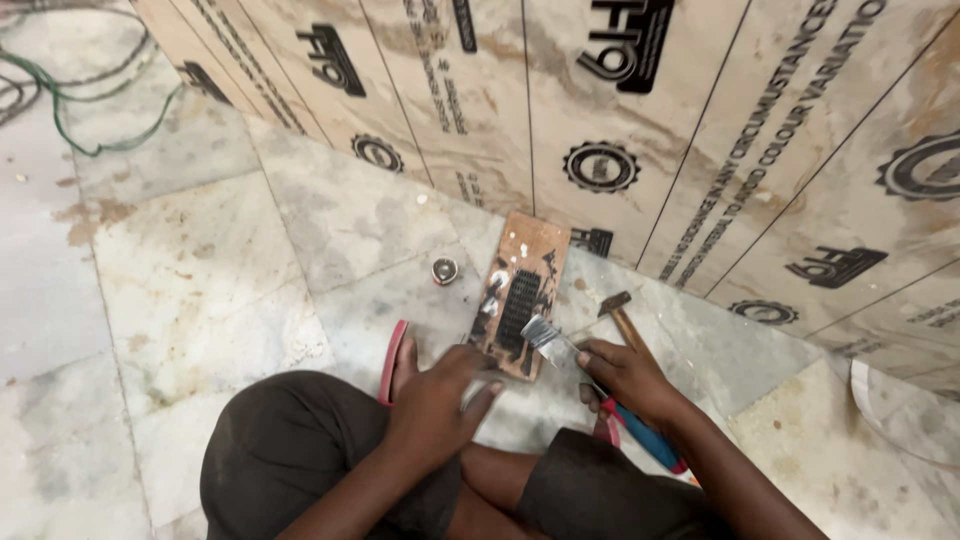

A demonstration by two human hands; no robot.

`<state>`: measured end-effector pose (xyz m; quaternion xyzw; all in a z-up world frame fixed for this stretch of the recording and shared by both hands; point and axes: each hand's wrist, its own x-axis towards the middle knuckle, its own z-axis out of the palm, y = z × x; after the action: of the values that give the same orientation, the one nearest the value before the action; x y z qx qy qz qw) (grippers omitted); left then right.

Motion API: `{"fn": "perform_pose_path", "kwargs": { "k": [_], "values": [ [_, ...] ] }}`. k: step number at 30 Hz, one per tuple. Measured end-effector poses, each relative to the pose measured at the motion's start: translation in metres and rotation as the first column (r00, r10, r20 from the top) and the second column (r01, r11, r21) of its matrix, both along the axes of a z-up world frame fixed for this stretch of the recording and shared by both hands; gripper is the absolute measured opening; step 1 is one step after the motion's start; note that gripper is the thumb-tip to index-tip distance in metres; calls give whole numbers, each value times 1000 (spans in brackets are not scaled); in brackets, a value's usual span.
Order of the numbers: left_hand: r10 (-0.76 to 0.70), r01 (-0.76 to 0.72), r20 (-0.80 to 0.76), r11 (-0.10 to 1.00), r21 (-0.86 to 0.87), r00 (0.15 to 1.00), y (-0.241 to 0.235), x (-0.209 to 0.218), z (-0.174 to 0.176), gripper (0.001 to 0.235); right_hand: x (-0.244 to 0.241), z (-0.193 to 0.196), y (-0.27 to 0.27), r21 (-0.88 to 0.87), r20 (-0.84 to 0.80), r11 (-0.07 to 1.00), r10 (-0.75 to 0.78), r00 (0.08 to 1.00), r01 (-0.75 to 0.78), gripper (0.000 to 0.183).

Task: The person sits on the floor and uses a metal file to sharpen a chisel-like tool on a wooden sharpening block. The person repeatedly files the tool's edge and occasionally inspects the blade.

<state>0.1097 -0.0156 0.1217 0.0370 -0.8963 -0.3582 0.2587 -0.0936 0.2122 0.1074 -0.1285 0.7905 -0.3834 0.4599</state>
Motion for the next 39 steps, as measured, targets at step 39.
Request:
{"fn": "perform_pose_path", "kwargs": {
  "k": [39],
  "values": [
    [-355, 347, 601, 928, 136, 716, 17, -100, -146, 95, -9, -74, -60, 625, -515, 722, 667, 539, -295, 49]
  ]
}}
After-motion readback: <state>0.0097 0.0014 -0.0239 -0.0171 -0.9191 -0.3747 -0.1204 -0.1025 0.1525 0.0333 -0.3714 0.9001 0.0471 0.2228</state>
